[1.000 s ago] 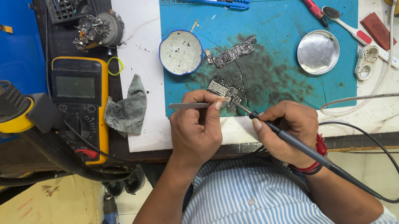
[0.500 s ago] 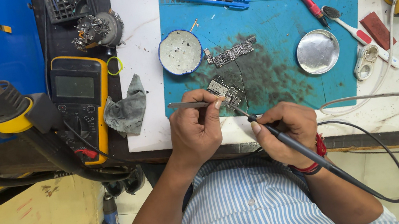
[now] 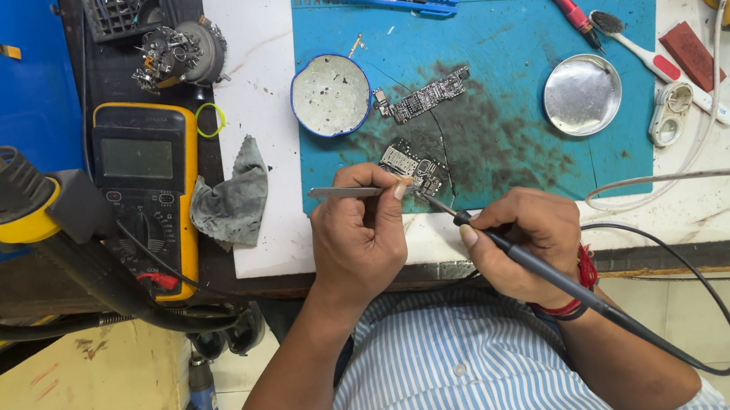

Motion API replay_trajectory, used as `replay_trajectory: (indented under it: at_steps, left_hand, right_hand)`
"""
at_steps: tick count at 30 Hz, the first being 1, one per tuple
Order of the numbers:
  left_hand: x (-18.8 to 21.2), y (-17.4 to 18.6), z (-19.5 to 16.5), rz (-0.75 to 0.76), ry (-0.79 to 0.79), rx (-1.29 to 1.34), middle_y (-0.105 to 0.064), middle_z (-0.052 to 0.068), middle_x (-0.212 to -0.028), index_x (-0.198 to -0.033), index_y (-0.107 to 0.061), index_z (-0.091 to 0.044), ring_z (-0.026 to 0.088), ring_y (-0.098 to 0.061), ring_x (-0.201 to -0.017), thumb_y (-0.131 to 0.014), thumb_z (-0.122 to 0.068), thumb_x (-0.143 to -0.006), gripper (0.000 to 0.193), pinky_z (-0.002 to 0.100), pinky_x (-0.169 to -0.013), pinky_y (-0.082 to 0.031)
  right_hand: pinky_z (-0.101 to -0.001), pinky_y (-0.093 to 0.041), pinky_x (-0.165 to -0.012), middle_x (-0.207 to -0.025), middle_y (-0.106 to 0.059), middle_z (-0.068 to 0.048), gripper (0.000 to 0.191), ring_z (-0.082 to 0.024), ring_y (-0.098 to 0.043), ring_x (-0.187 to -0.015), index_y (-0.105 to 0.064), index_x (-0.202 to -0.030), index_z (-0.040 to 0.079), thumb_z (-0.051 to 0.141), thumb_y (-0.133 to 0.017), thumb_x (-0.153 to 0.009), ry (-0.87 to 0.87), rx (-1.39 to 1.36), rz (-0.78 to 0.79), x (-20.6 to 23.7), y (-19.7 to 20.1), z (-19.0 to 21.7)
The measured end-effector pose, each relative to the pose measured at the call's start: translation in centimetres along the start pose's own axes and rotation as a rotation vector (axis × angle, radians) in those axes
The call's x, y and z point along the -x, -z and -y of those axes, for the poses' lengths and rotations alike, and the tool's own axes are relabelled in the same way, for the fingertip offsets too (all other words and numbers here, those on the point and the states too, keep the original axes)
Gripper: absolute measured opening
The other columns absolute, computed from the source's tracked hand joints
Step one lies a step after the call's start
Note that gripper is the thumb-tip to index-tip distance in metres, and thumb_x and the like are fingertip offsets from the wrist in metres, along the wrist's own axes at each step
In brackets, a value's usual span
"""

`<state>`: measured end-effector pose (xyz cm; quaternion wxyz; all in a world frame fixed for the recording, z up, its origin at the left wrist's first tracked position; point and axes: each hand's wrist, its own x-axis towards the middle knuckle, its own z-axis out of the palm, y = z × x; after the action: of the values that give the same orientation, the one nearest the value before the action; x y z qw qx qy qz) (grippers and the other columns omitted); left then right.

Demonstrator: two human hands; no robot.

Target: The person uses a soldering iron and tweezers to apply solder to specific points on a small circuit board. They repeatedly reposition the board and apply heat to different areas while holding the board steady with tweezers.

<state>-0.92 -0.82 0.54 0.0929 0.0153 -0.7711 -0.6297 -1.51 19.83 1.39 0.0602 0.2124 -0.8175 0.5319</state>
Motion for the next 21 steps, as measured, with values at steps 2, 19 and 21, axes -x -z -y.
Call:
replay_trajectory:
  at_steps: [2,19,21]
  left_hand:
    - [-0.01,-0.07,-0.03,0.0,-0.006,0.016,-0.072,0.004,-0.085,-0.107,-0.057,-0.002,0.005,-0.064,-0.066,-0.065,-0.005,-0.103,0.01,0.021,-0.057,-0.051]
    - [0.01,-0.04,-0.15,-0.01,0.0,-0.001,-0.067,0.002,-0.079,-0.105,-0.059,-0.002,0.004,-0.061,-0.064,-0.066,-0.006,-0.103,0.009,0.022,-0.056,-0.049]
    - [0.0,0.0,-0.16,-0.01,-0.008,-0.004,-0.068,0.002,-0.08,-0.105,-0.059,-0.002,0.004,-0.062,-0.065,-0.066,-0.006,-0.103,0.009,0.022,-0.056,-0.05]
  right_hand:
    - [-0.023,-0.041,-0.051,-0.07,-0.066,-0.005,0.012,-0.008,-0.057,-0.055,-0.066,-0.086,0.001,0.005,-0.077,-0.084,-0.081,-0.03,-0.013,0.08,0.04,0.08]
    - [-0.0237,-0.039,-0.052,-0.071,-0.065,-0.005,0.011,-0.008,-0.055,-0.055,-0.067,-0.086,0.0,0.005,-0.076,-0.083,-0.065,-0.015,-0.011,0.02,-0.1,0.07]
    - [-0.0233,-0.039,-0.051,-0.068,-0.063,-0.004,0.011,-0.008,-0.055,-0.054,-0.066,-0.086,0.0,0.004,-0.076,-0.083,-0.114,-0.027,-0.018,0.05,-0.09,0.08]
